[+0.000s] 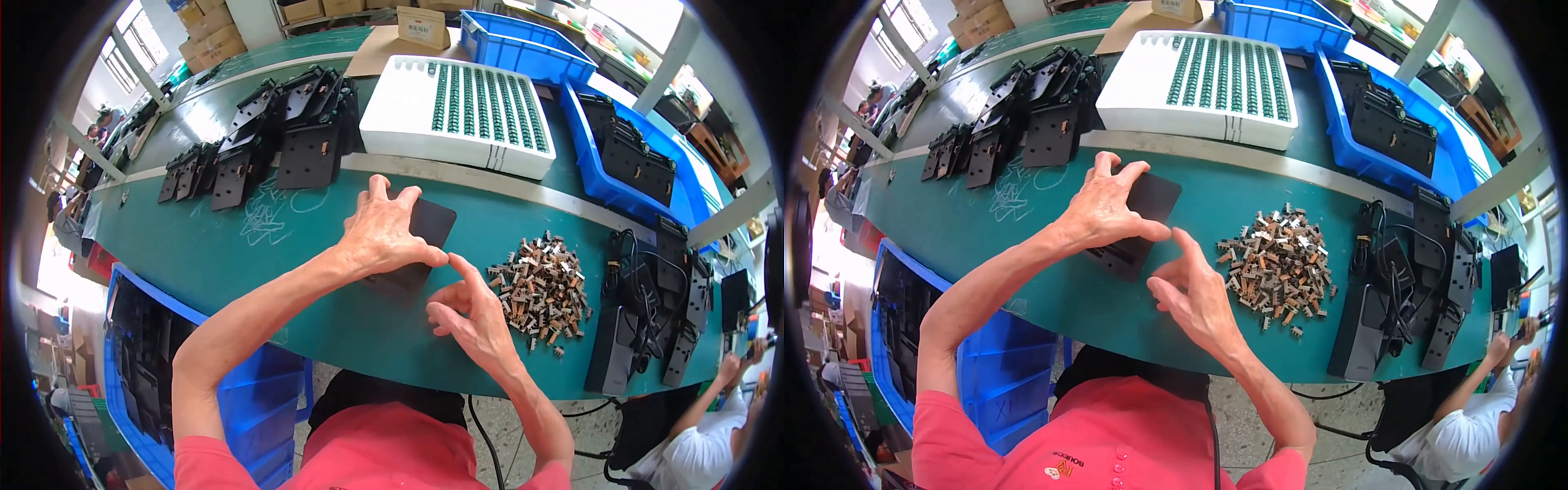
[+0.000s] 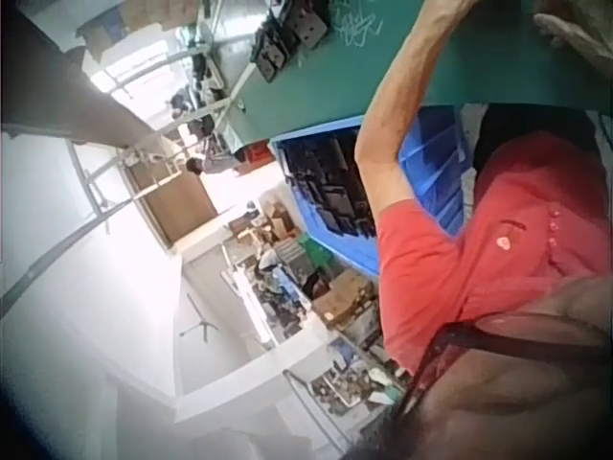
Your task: The person assembles small round components and small connectors onto a plastic base plate by hand, taking the parts from a plastic tray and a blue parts bin.
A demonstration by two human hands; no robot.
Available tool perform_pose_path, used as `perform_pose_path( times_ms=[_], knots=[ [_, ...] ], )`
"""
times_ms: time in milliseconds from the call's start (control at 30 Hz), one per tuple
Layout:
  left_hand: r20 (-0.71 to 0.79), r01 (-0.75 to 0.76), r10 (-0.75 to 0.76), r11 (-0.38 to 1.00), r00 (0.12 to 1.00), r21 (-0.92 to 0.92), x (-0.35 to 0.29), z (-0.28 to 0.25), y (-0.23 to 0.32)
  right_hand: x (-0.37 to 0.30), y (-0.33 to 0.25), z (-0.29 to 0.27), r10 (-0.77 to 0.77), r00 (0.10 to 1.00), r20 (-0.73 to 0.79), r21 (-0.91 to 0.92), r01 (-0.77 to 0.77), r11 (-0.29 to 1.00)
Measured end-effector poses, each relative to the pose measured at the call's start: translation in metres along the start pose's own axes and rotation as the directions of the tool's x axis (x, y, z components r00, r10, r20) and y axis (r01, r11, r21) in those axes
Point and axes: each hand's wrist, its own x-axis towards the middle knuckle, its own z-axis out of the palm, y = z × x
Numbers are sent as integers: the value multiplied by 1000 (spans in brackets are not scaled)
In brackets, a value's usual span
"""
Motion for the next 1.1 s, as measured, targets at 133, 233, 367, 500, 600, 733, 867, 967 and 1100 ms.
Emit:
perform_pose_path(
  times_ms=[133, 233, 367, 500, 600, 733, 867, 967, 1100],
  knots=[
    [129, -40, 20, 987, 991, 157, -2, 2, 0, 5, 3, 0, 0, 1000, -20, -11, 0, 1000],
    [127, -75, 55, 984, 990, 161, -3, 3, -9, 7, 6, -2, 43, 999, -14, 69, -42, 997],
    [71, -88, 85, 995, 994, 46, -1, -8, -30, 6, 4, 1, 38, 999, -17, 11, -38, 999],
    [34, -154, 152, 987, 988, 53, -3, -17, -47, 2, 2, 2, 17, 999, -28, -4, -18, 1000],
    [42, -120, 117, 988, 992, 92, -7, -21, -53, 1, 0, 5, -3, 999, -39, -49, 1, 999],
    [74, -144, 138, 986, 988, 85, -9, -14, -56, 3, 1, 5, -216, 968, -127, -259, 178, 949],
    [33, -145, 150, 980, 988, -136, -5, -7, -57, 3, 1, 5, -361, 918, -167, -385, 276, 881],
    [77, -181, 204, 954, 976, -237, 4, -5, -58, 3, 3, 5, -427, 883, -194, -469, 298, 831],
    [211, -284, 314, 945, 926, -160, 24, -16, -44, 3, 7, 5, -420, 888, -191, -545, 260, 797]
  ],
)
